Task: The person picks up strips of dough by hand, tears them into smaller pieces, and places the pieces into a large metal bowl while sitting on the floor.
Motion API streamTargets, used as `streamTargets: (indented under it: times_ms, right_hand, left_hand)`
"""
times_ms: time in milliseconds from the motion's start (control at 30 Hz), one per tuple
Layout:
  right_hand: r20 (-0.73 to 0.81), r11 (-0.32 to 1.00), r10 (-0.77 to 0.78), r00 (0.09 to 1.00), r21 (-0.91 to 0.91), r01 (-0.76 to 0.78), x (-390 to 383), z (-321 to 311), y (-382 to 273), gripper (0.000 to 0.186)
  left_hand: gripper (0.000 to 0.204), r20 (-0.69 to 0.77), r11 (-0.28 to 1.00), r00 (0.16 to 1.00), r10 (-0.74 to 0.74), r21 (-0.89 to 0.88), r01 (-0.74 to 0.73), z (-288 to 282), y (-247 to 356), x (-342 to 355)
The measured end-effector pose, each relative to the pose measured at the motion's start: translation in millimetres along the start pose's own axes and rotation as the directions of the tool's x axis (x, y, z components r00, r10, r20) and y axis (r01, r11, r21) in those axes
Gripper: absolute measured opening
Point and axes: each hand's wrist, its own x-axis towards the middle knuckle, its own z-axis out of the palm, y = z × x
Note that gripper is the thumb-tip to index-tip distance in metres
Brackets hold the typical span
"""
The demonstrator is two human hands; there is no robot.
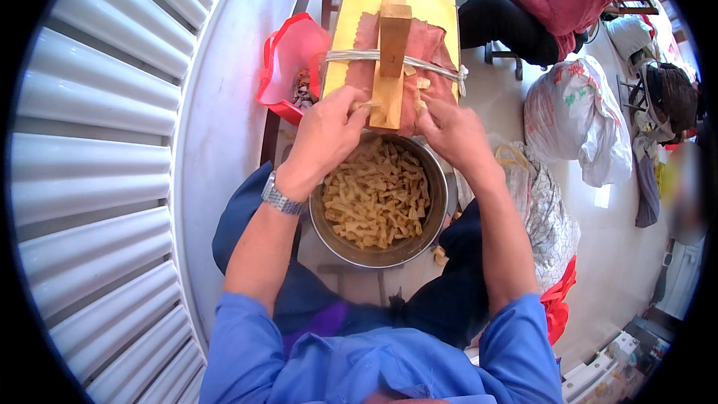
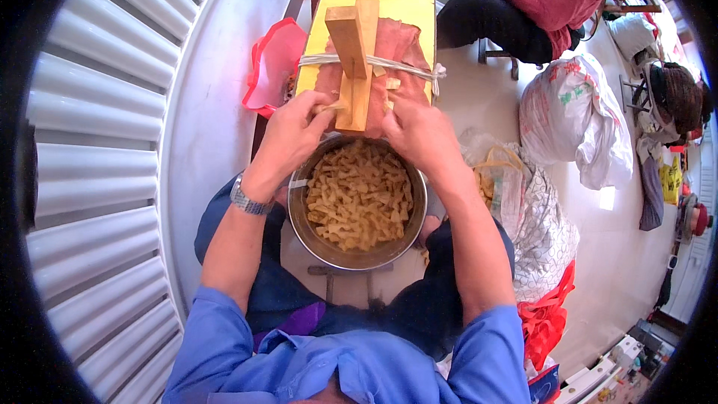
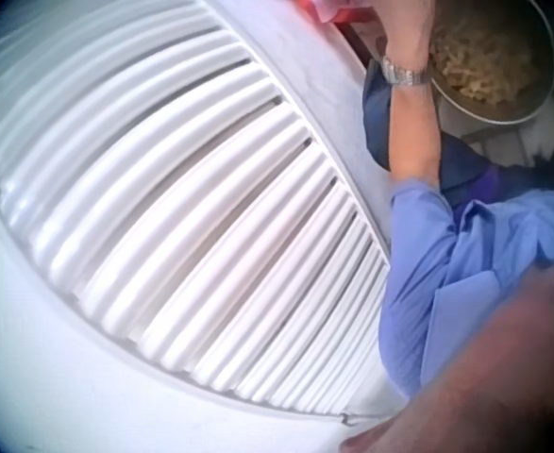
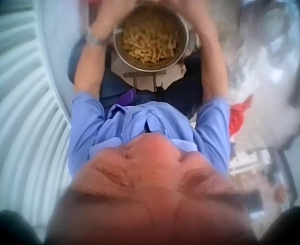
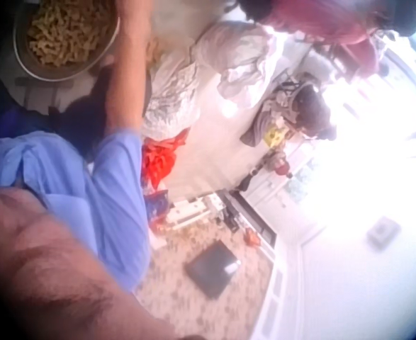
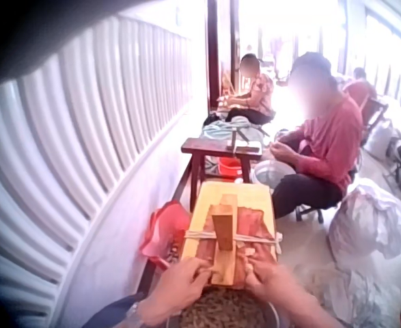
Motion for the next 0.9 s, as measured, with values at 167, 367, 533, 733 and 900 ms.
streamTargets:
  times_ms: [167, 367, 533, 733, 900]
  right_hand:
    - [-0.071, 0.944, -0.123, 0.990, 0.300, 0.139, -8, -5, -17, 0.018]
    - [0.061, 0.819, 0.012, 0.998, 0.573, -0.044, -8, 4, -29, 0.028]
    - [0.208, 0.706, -0.054, 0.977, 0.699, -0.110, -14, 17, -47, 0.039]
    - [0.301, 0.780, -0.106, 0.948, 0.616, -0.108, -19, 14, -62, 0.038]
    - [0.248, 0.898, -0.220, 0.943, 0.430, 0.096, -25, 23, -63, 0.026]
  left_hand:
    - [0.027, 0.162, 0.819, 0.977, -0.137, -0.537, 0.204, -11, 4, -5]
    - [0.033, 0.210, 0.432, 0.975, -0.071, -0.875, 0.220, -5, 17, -21]
    - [0.034, 0.124, 0.363, 0.991, -0.059, -0.922, 0.137, 7, 26, -26]
    - [0.036, 0.172, 0.280, 0.983, -0.071, -0.942, 0.185, 9, 23, -30]
    - [0.033, 0.212, 0.119, 0.970, -0.114, -0.967, 0.226, 8, 11, -31]
